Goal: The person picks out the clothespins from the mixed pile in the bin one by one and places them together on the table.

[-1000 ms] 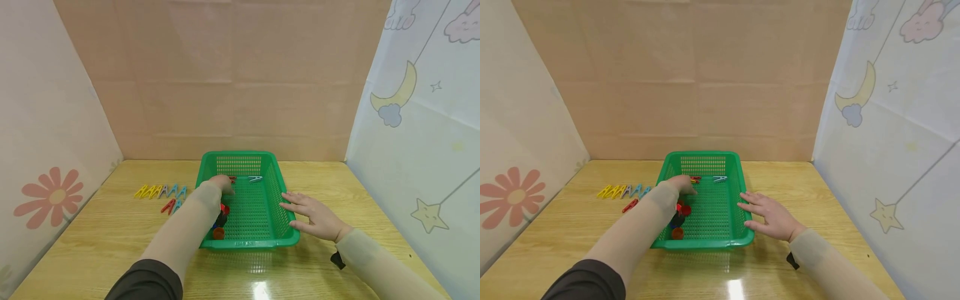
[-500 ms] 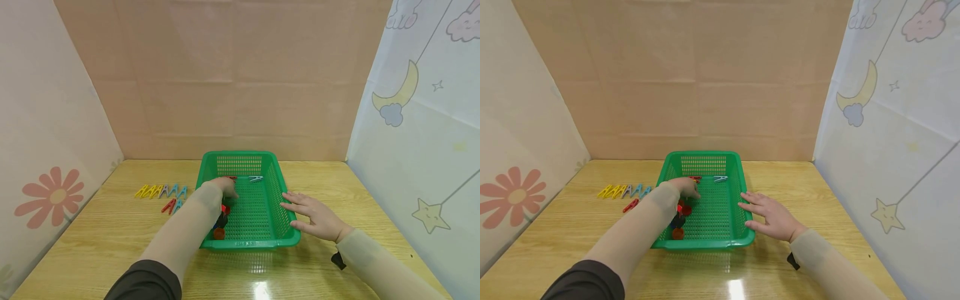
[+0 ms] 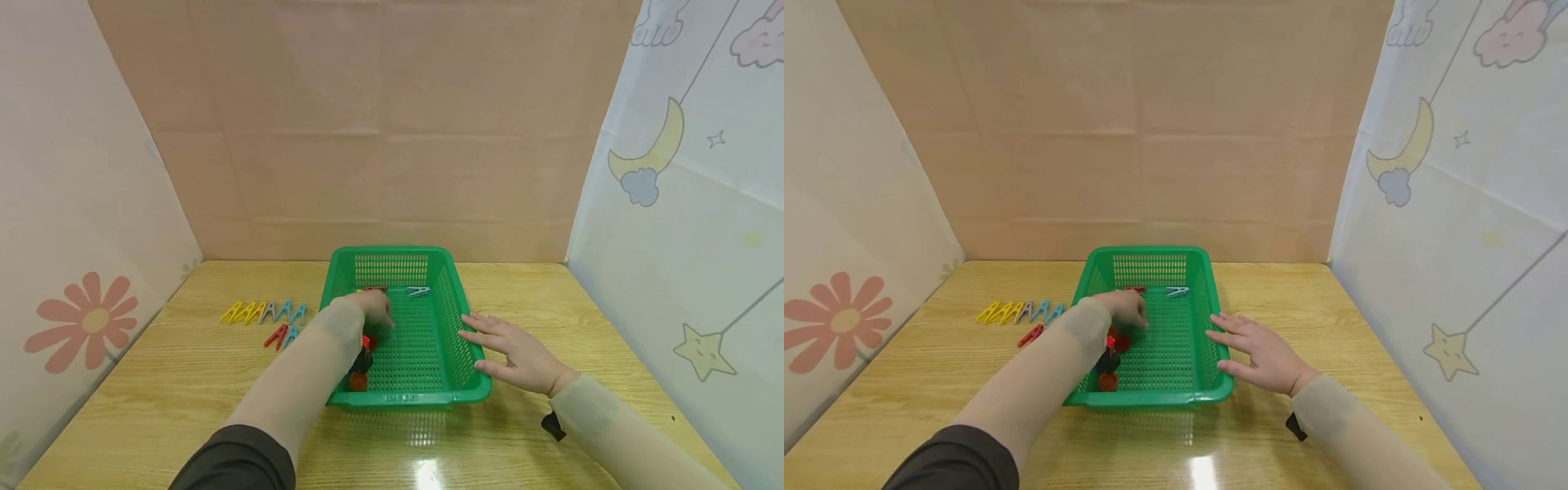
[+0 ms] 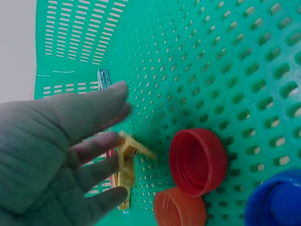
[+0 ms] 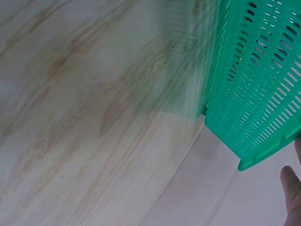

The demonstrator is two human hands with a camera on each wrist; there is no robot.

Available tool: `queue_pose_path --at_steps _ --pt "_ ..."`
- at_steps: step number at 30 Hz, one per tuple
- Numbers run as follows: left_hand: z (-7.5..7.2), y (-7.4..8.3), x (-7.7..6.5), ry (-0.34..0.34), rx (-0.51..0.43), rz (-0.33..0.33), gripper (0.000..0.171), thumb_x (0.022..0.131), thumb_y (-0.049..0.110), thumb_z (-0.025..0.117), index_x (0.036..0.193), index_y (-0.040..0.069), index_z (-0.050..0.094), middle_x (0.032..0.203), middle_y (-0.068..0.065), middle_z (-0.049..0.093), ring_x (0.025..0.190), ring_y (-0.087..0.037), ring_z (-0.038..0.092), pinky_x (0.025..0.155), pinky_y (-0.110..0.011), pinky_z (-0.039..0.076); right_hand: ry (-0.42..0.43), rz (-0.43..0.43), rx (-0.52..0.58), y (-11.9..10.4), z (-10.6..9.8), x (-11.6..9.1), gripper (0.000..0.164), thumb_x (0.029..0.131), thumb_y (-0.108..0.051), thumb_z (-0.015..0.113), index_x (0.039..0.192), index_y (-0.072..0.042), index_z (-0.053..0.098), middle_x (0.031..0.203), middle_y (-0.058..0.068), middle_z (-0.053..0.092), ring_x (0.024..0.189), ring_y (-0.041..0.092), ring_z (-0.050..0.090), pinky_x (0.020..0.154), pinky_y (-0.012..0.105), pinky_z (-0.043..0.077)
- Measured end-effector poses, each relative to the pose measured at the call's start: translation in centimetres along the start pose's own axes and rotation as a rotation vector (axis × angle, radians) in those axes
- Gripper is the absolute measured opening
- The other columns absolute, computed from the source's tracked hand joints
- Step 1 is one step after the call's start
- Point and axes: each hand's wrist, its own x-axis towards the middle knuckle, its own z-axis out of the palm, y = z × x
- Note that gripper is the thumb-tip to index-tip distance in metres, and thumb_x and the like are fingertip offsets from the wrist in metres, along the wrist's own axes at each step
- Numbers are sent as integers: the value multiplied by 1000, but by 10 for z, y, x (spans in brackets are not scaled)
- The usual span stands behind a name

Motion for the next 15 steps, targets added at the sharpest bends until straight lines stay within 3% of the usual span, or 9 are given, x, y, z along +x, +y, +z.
queue_pose_path --at_steps 3,5,9,10,15 --pt "0 0 -1 67 -1 9 23 89 24 71 106 9 67 122 -7 56 95 -21 57 76 -35 49 -2 7 1 0 0 -1 55 89 -27 67 140 -12 52 148 11 42 138 30 34 114 28 18" --pt "0 0 -2 94 5 -33 23 87 21 73 105 7 68 123 -8 56 93 -22 56 73 -34 48 0 7 0 0 0 -1 55 89 -27 67 140 -13 52 148 11 41 139 29 33 114 29 18" --pt "2 0 -4 44 111 -139 15 86 21 74 96 12 70 110 -4 64 90 -20 57 68 -33 45 8 3 2 1 1 -1 55 89 -27 67 140 -13 52 148 11 41 139 29 33 114 24 13" --pt "2 0 -5 30 128 -150 18 86 20 74 101 11 69 112 -4 63 88 -20 56 65 -33 44 10 1 3 1 1 -1 55 89 -27 67 140 -13 52 148 11 41 138 30 34 113 22 12" --pt "3 2 -5 15 213 -82 47 85 10 72 130 12 56 125 -4 59 94 -18 56 68 -31 45 9 0 8 1 2 -1 55 89 -27 66 140 -13 52 149 10 41 135 36 38 113 22 11"
